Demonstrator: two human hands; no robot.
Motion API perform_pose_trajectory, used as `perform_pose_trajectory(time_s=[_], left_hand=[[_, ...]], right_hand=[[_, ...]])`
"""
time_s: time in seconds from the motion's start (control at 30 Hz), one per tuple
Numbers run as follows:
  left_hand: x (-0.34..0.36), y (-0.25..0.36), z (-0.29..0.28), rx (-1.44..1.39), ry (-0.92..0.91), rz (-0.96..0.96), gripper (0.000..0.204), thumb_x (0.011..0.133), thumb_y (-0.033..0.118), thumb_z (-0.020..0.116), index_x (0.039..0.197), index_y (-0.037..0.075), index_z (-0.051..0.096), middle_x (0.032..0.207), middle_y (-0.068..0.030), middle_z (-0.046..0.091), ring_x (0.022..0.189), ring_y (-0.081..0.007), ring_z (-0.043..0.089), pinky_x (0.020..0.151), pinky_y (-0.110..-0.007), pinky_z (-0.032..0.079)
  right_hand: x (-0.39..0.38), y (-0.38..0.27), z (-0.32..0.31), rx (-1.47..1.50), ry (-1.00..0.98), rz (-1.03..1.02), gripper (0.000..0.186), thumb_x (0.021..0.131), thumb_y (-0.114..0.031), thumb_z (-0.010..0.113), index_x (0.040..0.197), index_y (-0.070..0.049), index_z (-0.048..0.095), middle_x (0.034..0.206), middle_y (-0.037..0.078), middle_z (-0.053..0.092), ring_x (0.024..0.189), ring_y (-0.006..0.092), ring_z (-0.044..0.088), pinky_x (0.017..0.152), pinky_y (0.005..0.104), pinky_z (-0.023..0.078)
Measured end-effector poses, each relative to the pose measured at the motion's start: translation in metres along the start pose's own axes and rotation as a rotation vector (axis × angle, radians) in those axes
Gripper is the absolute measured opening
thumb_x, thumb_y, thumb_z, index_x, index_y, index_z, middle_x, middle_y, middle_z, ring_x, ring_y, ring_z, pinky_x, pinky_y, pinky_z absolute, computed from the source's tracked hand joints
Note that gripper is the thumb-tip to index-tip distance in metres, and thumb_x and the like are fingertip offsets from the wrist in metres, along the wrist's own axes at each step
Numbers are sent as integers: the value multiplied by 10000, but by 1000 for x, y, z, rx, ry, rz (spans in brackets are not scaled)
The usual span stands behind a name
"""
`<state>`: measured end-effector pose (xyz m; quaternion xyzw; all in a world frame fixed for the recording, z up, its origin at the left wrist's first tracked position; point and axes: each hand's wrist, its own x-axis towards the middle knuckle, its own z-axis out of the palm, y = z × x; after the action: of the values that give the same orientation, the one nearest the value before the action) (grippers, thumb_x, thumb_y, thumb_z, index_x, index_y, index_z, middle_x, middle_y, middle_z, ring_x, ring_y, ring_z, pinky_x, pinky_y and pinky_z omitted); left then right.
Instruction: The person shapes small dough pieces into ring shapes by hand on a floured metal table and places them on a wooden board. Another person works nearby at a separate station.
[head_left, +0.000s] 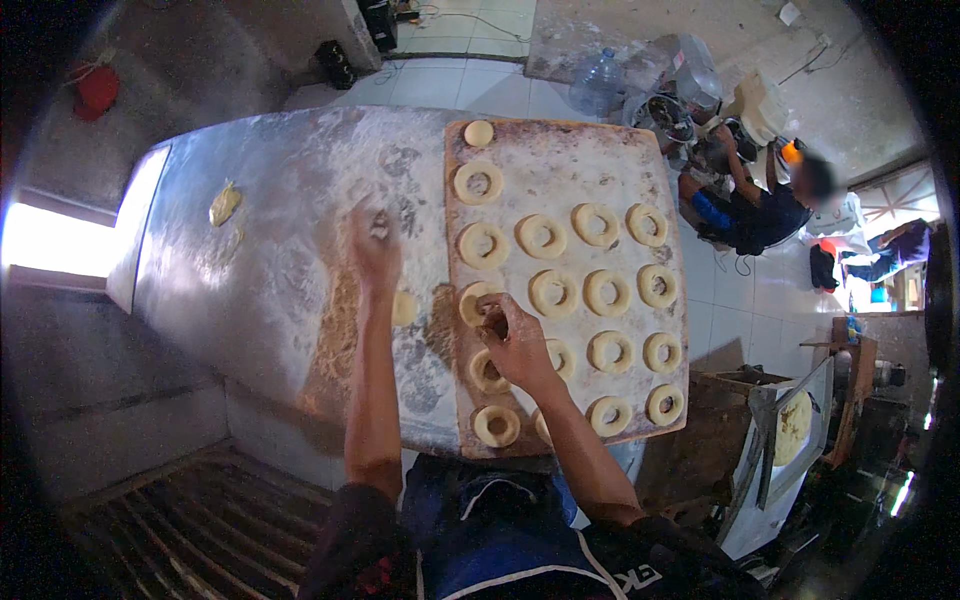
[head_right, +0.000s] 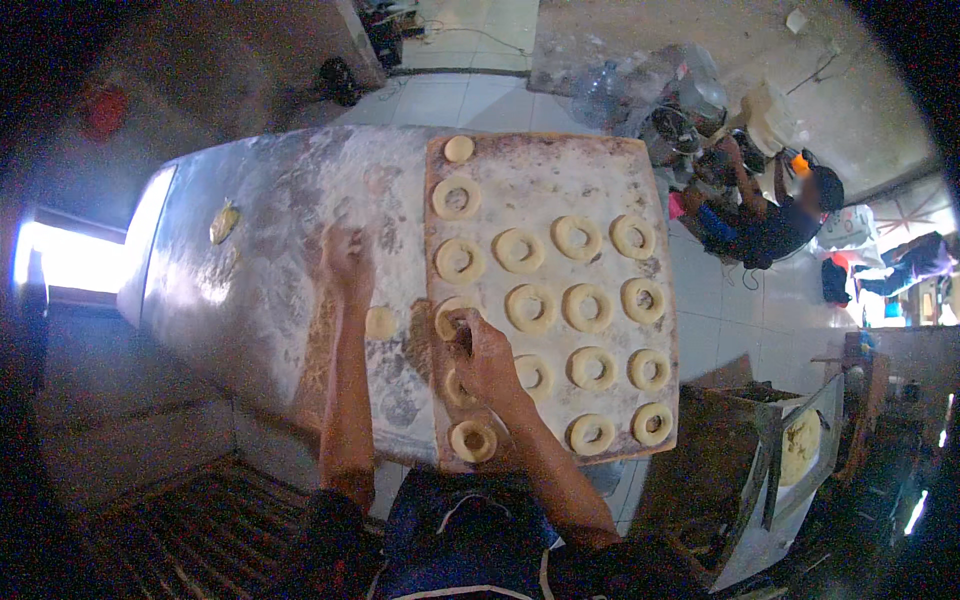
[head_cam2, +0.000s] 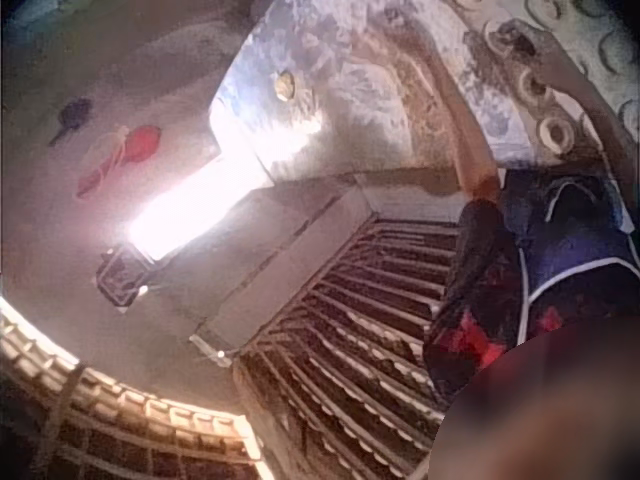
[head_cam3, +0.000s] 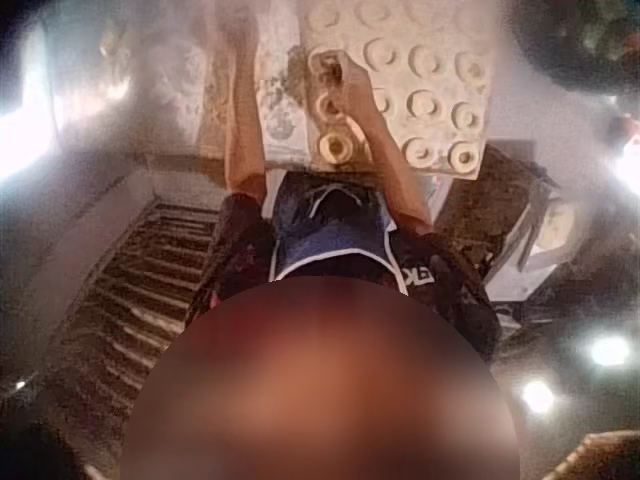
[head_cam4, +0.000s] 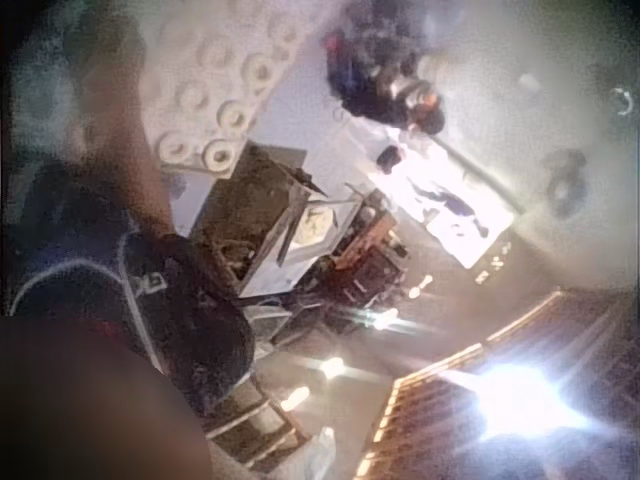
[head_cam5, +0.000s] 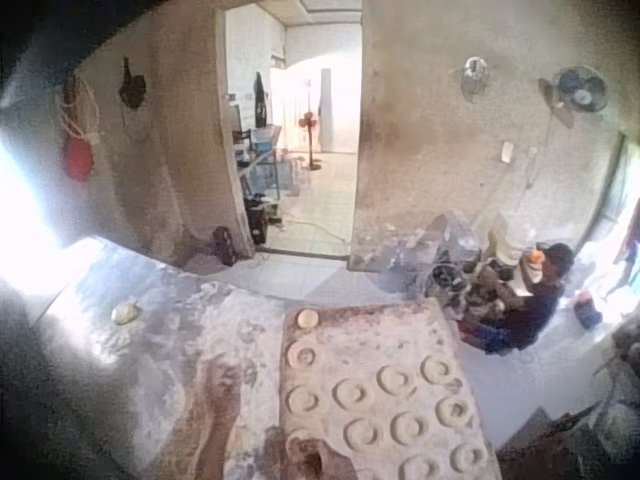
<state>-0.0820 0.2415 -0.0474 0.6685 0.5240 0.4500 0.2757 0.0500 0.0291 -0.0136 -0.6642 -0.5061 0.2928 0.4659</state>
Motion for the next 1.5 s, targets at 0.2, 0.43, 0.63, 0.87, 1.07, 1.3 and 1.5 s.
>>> perform_pose_trajectory(time_s=[0.2, 0.43, 0.63, 0.87, 1.07, 1.3, 1.5], left_hand=[[-85, -23, -161, 75, 173, -247, 338, 931, 172, 566, 1232, 37, 492, 964, -91, 590, 847, -181, 583, 712, -306, 490], [-155, -59, -240, 109, 99, -256, 331, 922, 159, 565, 1222, 39, 489, 1017, -123, 585, 860, -218, 588, 742, -324, 485], [-166, -42, -221, -103, -172, -129, 318, 887, 135, 619, 1182, 37, 554, 1087, -135, 602, 910, -244, 622, 774, -339, 512], [-154, -21, -221, -509, -341, -255, 423, 884, 101, 649, 1288, 37, 542, 1091, -112, 639, 1019, -194, 619, 857, -310, 515], [-153, -17, -255, -526, -345, -292, 287, 909, 106, 609, 1184, 24, 615, 1077, -114, 647, 973, -174, 623, 819, -309, 517], [-145, -23, -270, -362, -323, -185, 229, 930, 138, 575, 1096, -8, 633, 976, -85, 663, 863, -145, 619, 771, -277, 497], [-145, -34, -271, -1324, -397, -561, 214, 914, 40, 533, 1126, 21, 556, 1021, -86, 634, 897, -144, 605, 780, -286, 498]], right_hand=[[4, 6, 73, -173, -24, -185, 272, 863, -120, 618, 1105, -8, 561, 803, 158, 639, 738, 311, 630, 679, 393, 508], [32, 6, 140, -556, 135, -220, 302, 789, -229, 731, 988, -35, 614, 792, 162, 621, 763, 358, 614, 709, 446, 494], [22, -34, 146, -160, -159, 75, 218, 785, -103, 674, 958, -3, 588, 946, 128, 657, 847, 263, 654, 753, 365, 531], [-36, -90, 170, 271, -125, 35, 360, 760, -16, 688, 1116, -4, 640, 1045, 122, 672, 905, 176, 655, 813, 308, 530], [-49, -125, 181, 206, -153, 0, 440, 747, -1, 697, 1168, -2, 568, 966, 133, 674, 869, 187, 661, 789, 316, 536], [-53, -152, 197, 201, -148, 48, 659, 732, 40, 650, 1326, -45, 378, 900, 122, 641, 806, 181, 635, 729, 311, 527], [-50, -160, 192, 507, -510, 167, 643, 741, -41, 587, 1340, -25, 353, 928, 80, 593, 863, 160, 596, 771, 282, 492]])
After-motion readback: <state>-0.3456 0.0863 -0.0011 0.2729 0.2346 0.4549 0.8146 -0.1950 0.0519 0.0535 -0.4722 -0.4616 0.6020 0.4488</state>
